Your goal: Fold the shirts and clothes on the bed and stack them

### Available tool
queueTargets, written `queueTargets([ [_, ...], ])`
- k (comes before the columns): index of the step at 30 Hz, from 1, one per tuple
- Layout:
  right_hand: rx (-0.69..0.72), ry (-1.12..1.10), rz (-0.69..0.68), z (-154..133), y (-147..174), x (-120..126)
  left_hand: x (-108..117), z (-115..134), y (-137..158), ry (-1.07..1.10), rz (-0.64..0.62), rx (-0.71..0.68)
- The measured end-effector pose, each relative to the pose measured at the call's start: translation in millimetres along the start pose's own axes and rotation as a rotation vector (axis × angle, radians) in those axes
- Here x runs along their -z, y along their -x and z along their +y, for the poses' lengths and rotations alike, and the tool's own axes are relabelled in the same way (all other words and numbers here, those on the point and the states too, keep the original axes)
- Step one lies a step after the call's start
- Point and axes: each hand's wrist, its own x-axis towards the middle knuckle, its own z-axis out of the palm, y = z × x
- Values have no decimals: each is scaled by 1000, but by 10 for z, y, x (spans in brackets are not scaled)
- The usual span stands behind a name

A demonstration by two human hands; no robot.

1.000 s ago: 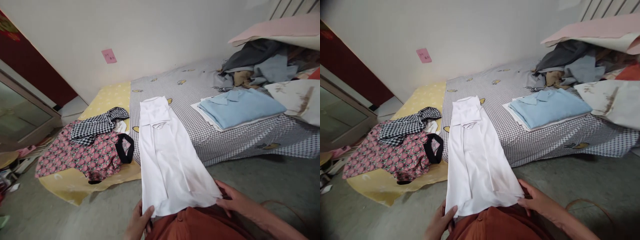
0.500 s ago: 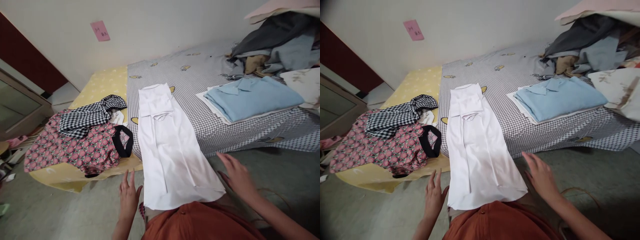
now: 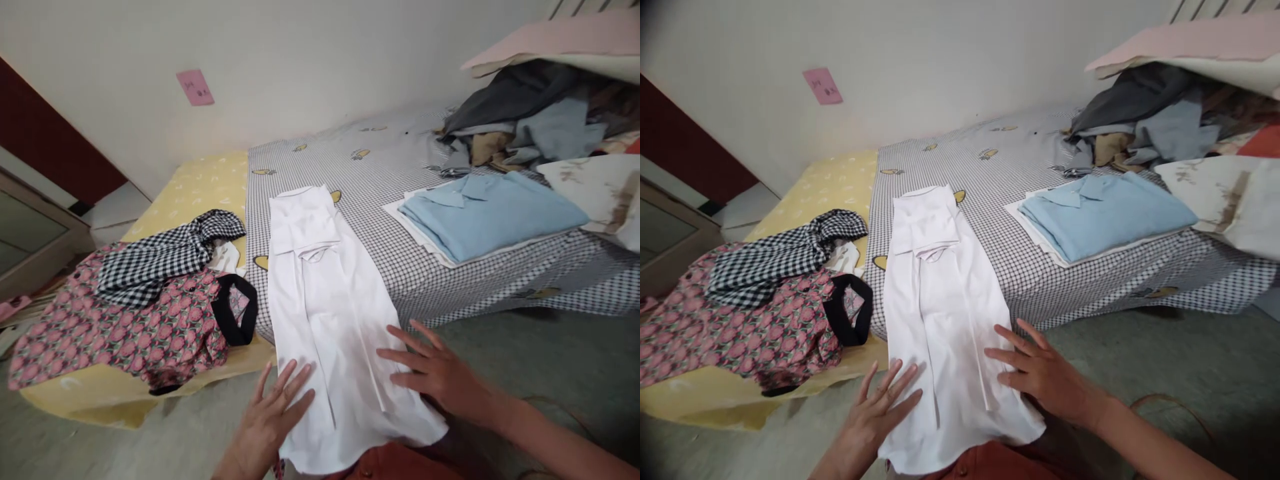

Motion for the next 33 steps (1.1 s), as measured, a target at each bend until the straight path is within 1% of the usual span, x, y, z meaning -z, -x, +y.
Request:
queueTargets([
  [1,5,-84,-46,-14,-65,63,34,-21,-57,163,-53,32],
  [2,5,-166,-83,-25,-131,137,77,-38,-126,359,-102,119],
  [4,-18,-318,-129,-25,-271,319,198,-66,-304,718,-148,368],
  [6,-76,-479,-105,15,-441,520,355,-122,-548,924,-119,586],
  [8,-172,-669,-27,110,-666,695,506,-245,-858,1033,-76,683],
  [10,-306,-900,83,253,-951,797,594,-440,-1203,1193,-2,806],
  [12,-471,-1090,211,421,-1265,813,594,-679,-1526,1409,189,1048],
  [13,-565,-1146,277,505,-1415,794,566,-799,-1659,1485,258,1155],
  [15,-737,-1171,370,652,-1658,731,484,-1009,-1842,1538,331,1279],
  [16,-797,-1163,393,712,-1739,697,443,-1090,-1889,1533,339,1304],
  [18,-835,-1161,404,797,-1811,643,379,-1196,-1913,1523,349,1332],
  [23,-767,-1183,375,868,-1741,584,295,-1239,-1838,1551,376,1336],
  [25,-745,-1172,392,882,-1743,540,237,-1242,-1837,1532,423,1353],
  [26,-742,-1152,422,891,-1756,508,198,-1249,-1843,1513,457,1364],
  [30,-836,-912,609,931,-1819,392,32,-1309,-1865,1418,606,1414],
  [31,-858,-847,636,932,-1827,383,0,-1329,-1865,1395,630,1428],
  [33,-877,-672,639,912,-1831,397,-50,-1367,-1860,1357,652,1454],
])
